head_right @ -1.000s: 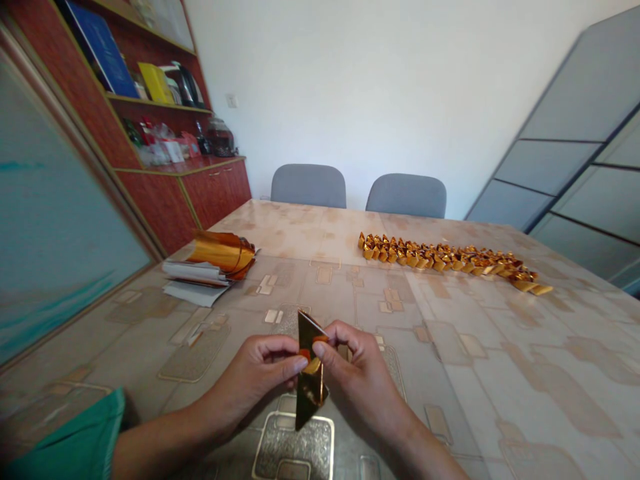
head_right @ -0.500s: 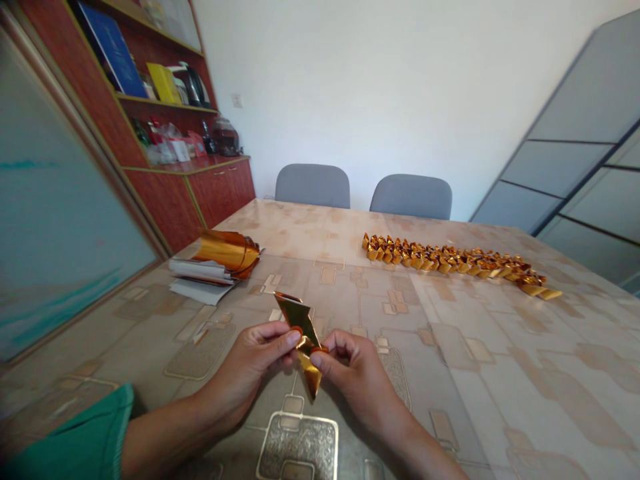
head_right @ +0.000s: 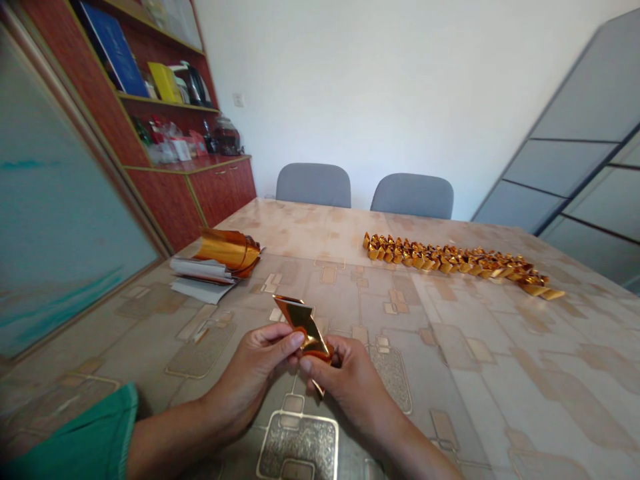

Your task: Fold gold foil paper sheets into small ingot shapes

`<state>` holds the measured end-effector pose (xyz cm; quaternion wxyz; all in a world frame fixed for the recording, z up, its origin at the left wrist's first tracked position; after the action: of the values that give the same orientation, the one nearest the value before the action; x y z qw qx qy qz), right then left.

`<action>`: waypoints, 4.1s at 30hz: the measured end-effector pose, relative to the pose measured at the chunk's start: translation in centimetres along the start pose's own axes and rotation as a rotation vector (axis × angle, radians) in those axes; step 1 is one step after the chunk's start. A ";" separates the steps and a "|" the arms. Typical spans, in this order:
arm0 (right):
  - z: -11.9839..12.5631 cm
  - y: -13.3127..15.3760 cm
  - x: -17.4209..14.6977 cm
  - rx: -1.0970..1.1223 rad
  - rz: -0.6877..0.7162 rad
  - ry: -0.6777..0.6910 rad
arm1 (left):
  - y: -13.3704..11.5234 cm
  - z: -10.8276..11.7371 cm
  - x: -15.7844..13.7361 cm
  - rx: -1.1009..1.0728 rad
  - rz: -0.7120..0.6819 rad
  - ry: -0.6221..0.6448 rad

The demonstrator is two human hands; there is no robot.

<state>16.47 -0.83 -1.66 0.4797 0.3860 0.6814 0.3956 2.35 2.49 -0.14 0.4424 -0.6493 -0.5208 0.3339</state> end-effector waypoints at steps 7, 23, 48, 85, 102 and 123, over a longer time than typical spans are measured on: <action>0.0 0.4 -0.1 0.075 0.006 0.009 | 0.2 0.2 0.6 -0.121 0.073 -0.106; 1.6 3.0 -1.5 -0.794 0.649 -0.379 | -0.5 1.7 1.6 -0.194 0.087 -0.204; 1.7 4.2 -2.8 -1.026 0.684 -0.050 | 0.0 0.7 -0.1 0.044 0.018 -0.027; 0.5 2.3 -1.3 -0.599 0.467 -0.394 | 0.0 -0.5 -1.1 -0.185 0.063 0.104; 0.8 1.6 -0.5 -0.320 0.268 -0.314 | 0.3 -0.1 -0.9 -0.155 0.068 0.094; 0.5 1.0 -0.5 -0.291 0.203 -0.327 | 0.3 0.1 -0.9 -0.060 0.155 0.056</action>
<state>17.20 -0.83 -0.64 0.5921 0.4381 0.4882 0.4681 2.12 1.59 -0.45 0.4101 -0.7097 -0.4662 0.3328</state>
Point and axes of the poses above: each hand's wrist, its own x-axis towards the middle knuckle, its own z-axis out of the back of the hand, y = z × x, the point moved 2 cm from there along x, towards the middle knuckle, and after that the axes turned 14 degrees about -z, right-handed, at the moved point
